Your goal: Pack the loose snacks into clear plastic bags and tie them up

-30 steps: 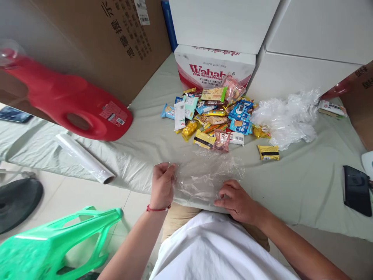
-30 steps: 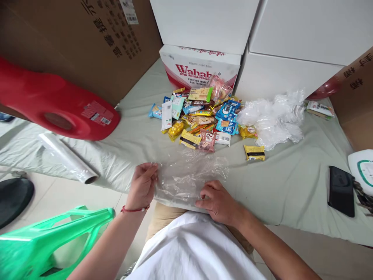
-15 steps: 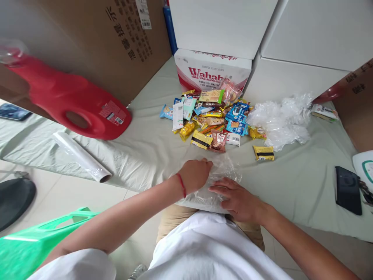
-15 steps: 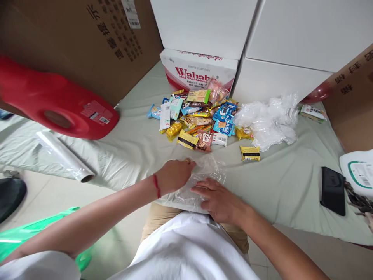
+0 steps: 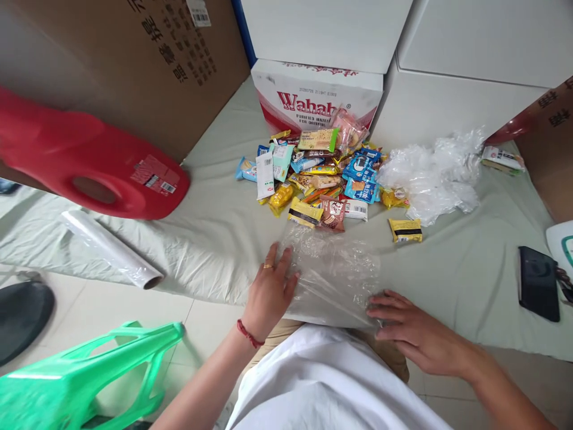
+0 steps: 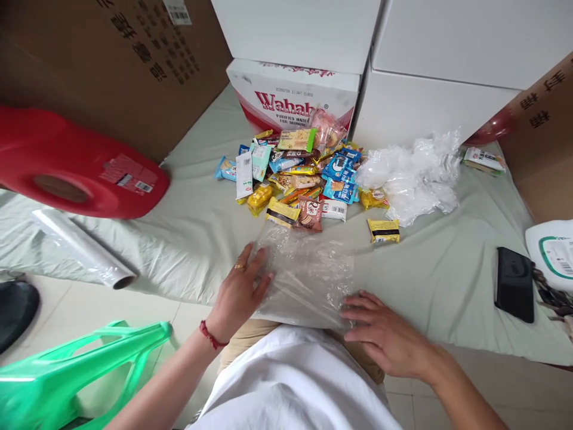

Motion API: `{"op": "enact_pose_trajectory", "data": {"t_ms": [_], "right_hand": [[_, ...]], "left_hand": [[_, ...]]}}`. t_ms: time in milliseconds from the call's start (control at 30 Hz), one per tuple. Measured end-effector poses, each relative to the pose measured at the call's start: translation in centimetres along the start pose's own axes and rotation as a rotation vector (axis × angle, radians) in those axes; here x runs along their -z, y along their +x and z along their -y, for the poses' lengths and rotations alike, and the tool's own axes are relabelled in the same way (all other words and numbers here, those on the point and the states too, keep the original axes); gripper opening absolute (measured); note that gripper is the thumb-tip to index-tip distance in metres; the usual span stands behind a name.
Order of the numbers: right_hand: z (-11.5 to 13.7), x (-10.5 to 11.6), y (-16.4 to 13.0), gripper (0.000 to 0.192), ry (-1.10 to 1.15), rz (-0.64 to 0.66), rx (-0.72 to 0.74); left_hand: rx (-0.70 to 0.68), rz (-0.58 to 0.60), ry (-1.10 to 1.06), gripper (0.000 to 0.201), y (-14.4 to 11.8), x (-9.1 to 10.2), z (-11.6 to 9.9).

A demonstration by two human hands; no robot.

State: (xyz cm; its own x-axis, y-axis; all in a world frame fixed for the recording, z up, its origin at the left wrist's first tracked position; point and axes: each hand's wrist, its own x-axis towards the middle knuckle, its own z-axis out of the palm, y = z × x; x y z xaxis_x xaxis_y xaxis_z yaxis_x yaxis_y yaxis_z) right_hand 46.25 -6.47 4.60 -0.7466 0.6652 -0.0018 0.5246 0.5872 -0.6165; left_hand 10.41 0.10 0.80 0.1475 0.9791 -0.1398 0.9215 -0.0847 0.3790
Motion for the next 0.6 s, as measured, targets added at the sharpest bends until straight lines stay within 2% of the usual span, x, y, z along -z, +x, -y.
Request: {"op": "enact_pose_trajectory", "data": {"t_ms": [33, 100, 167, 200, 300, 400, 467, 533, 600], "right_hand": [[0.1, 1.4, 0.0, 0.031, 0.068, -0.026, -0.035], [0.3, 3.5, 1.2, 0.03, 0.139, -0.21, -0.129], [0.2, 4.0, 3.9, 0.027, 0.093, -0.393, -0.179], [0.0, 3.4, 5.6, 0.027, 0.032, -0.418, -0.167], [-2.2, 0.0, 10.0, 0.037, -0.157, -0.263, -0.096], [-5.9, -2.6, 11.4, 0.048, -0.293, -0.294, -0.202], [-8.0, -2.2, 11.1, 0.047, -0.269, -0.365, -0.251], [-9.1, -0.3, 10.9, 0.04, -0.178, -0.419, -0.286], [-9.1, 2.3, 11.8, 0.041, -0.124, -0.502, -0.369]], "left_hand": [[0.003, 0.01, 0.013, 0.061, -0.5, 0.0, 0.0], [0.013, 0.064, 0.072, 0.063, -1.1, 0.2, -0.6], [0.027, 0.124, 0.153, 0.068, -1.4, 0.5, -1.5], [0.032, 0.142, 0.19, 0.071, -1.5, 0.6, -1.9], [0.024, 0.137, 0.283, 0.079, -1.5, 0.6, -2.6], [-0.019, 0.069, 0.338, 0.079, -1.7, 0.1, -1.4], [-0.056, 0.011, 0.335, 0.077, -1.8, -0.5, 0.1], [-0.089, -0.074, 0.311, 0.075, -2.0, -1.1, 1.6], [-0.112, -0.185, 0.28, 0.073, -2.1, -1.7, 2.7]]}}
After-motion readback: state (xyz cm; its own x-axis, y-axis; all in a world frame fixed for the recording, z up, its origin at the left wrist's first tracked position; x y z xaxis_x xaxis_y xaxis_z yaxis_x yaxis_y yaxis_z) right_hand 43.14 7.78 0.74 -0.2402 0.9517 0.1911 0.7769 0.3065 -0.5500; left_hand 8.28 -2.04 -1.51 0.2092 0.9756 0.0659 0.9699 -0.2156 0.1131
